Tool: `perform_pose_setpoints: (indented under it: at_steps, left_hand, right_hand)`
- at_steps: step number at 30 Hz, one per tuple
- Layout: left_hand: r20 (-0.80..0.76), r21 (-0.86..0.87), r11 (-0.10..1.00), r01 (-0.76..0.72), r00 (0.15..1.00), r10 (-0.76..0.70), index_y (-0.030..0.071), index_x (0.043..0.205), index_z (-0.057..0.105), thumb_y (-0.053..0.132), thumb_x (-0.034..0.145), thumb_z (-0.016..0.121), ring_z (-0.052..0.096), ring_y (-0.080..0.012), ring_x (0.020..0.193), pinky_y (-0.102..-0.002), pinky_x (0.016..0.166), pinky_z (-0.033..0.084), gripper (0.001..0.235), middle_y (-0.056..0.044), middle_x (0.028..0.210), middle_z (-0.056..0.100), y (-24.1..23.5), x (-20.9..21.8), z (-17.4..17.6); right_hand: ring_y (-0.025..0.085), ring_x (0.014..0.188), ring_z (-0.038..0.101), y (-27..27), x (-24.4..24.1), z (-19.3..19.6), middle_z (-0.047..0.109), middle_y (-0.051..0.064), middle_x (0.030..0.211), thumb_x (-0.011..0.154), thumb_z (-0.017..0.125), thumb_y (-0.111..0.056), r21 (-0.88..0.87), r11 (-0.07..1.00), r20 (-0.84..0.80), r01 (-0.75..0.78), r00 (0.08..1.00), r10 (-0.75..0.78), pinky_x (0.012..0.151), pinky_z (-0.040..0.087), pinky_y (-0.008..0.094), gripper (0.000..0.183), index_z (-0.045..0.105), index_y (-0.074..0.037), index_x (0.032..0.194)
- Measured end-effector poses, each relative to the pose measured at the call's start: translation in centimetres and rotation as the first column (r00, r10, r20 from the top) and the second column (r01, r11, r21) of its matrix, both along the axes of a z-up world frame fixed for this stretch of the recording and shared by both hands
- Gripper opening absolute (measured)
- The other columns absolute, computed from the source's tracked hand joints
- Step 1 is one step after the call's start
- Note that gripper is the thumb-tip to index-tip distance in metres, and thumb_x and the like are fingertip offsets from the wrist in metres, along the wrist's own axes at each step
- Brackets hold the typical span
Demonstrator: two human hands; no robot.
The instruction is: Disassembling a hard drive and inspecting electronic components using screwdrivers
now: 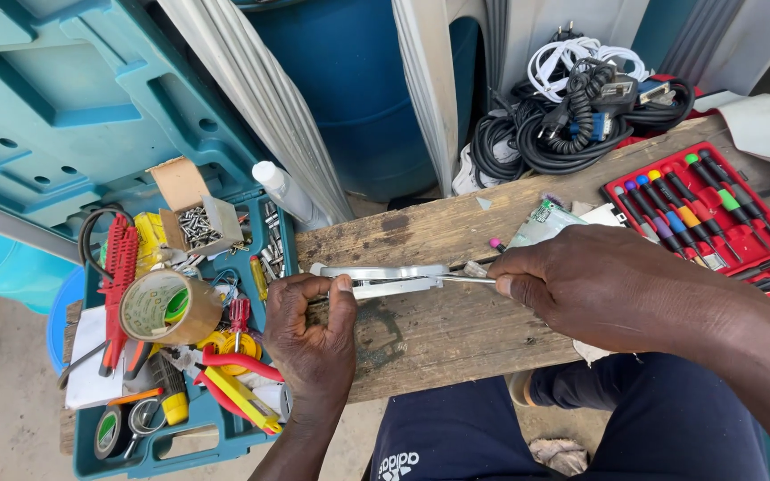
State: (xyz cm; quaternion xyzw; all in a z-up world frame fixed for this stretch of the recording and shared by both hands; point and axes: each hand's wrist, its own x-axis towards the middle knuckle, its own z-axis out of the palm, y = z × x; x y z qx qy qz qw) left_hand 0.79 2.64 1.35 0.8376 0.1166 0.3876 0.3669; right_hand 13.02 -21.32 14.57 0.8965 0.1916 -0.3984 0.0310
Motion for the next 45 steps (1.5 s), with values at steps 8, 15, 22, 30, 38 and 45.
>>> perform_pose_setpoints:
  at_steps: [8, 15, 22, 30, 38, 45]
  left_hand:
    - [-0.084, -0.082, 0.997, 0.009, 0.996, -0.016, 0.01, 0.084, 0.066, 0.014, 0.094, 0.079, 0.059, -0.0189, 0.082, -0.038, 0.074, 0.048, 0.018, -0.003, 0.087, 0.056, -0.1, 0.5, 0.5]
    - [-0.098, -0.121, 0.992, -0.019, 0.995, 0.007, 0.013, 0.081, 0.059, 0.014, 0.088, 0.085, 0.053, -0.0165, 0.08, -0.034, 0.073, 0.044, 0.027, -0.001, 0.087, 0.052, -1.1, 0.7, 0.8]
    - [-0.058, -0.096, 0.995, 0.035, 0.997, -0.041, 0.012, 0.076, 0.056, 0.013, 0.088, 0.086, 0.051, -0.0183, 0.077, -0.037, 0.071, 0.042, 0.032, -0.002, 0.081, 0.05, -1.9, 0.5, 0.9]
    - [-0.12, -0.084, 0.995, 0.049, 0.991, -0.059, 0.013, 0.074, 0.057, 0.022, 0.09, 0.085, 0.052, -0.0173, 0.075, -0.038, 0.067, 0.042, 0.034, -0.001, 0.081, 0.05, -1.8, 0.4, 1.0]
    - [-0.089, -0.031, 0.996, 0.088, 0.992, -0.091, 0.012, 0.071, 0.052, 0.019, 0.092, 0.086, 0.049, -0.0178, 0.07, -0.038, 0.064, 0.04, 0.04, -0.001, 0.078, 0.047, -1.8, 0.5, 1.1]
    - [-0.117, -0.032, 0.994, 0.102, 0.987, -0.105, 0.012, 0.069, 0.052, 0.019, 0.093, 0.085, 0.048, -0.0172, 0.072, -0.037, 0.065, 0.039, 0.041, 0.0, 0.075, 0.046, -2.3, 0.3, 1.6]
  right_hand:
    - [0.027, 0.128, 0.067, 0.6, -0.4, -0.1, 0.075, -0.004, 0.134, 0.105, 0.041, -0.055, 0.009, 0.996, 0.002, 0.089, 0.996, -0.089, 0.105, 0.051, 0.041, 0.046, 0.062, -0.055, 0.146]
    - [0.023, 0.109, 0.076, 0.6, -5.8, -3.5, 0.089, 0.005, 0.082, 0.106, 0.041, -0.052, 0.161, 0.918, -0.083, 0.362, 0.932, -0.353, 0.096, 0.055, 0.042, 0.058, 0.038, -0.052, 0.164]
    - [0.026, 0.135, 0.068, 0.0, -10.0, -9.5, 0.071, -0.007, 0.147, 0.099, 0.044, -0.058, 0.345, 0.728, -0.163, 0.593, 0.801, -0.575, 0.106, 0.057, 0.04, 0.063, 0.042, -0.056, 0.162]
    - [0.031, 0.112, 0.079, 0.1, -12.2, -13.7, 0.085, 0.003, 0.119, 0.099, 0.046, -0.054, 0.511, 0.61, -0.146, 0.606, 0.761, -0.633, 0.094, 0.056, 0.04, 0.063, 0.048, -0.045, 0.161]
    - [0.029, 0.152, 0.051, 1.4, -13.3, -14.5, 0.053, 0.0, 0.165, 0.096, 0.048, -0.06, 0.506, 0.399, -0.402, 0.765, 0.619, -0.675, 0.114, 0.053, 0.043, 0.074, 0.034, -0.045, 0.167]
    - [0.012, 0.085, 0.066, 2.9, -14.5, -14.5, 0.078, -0.006, 0.11, 0.098, 0.054, -0.049, 0.456, 0.184, -0.505, 0.871, 0.423, -0.753, 0.087, 0.055, 0.031, 0.067, 0.05, -0.043, 0.165]
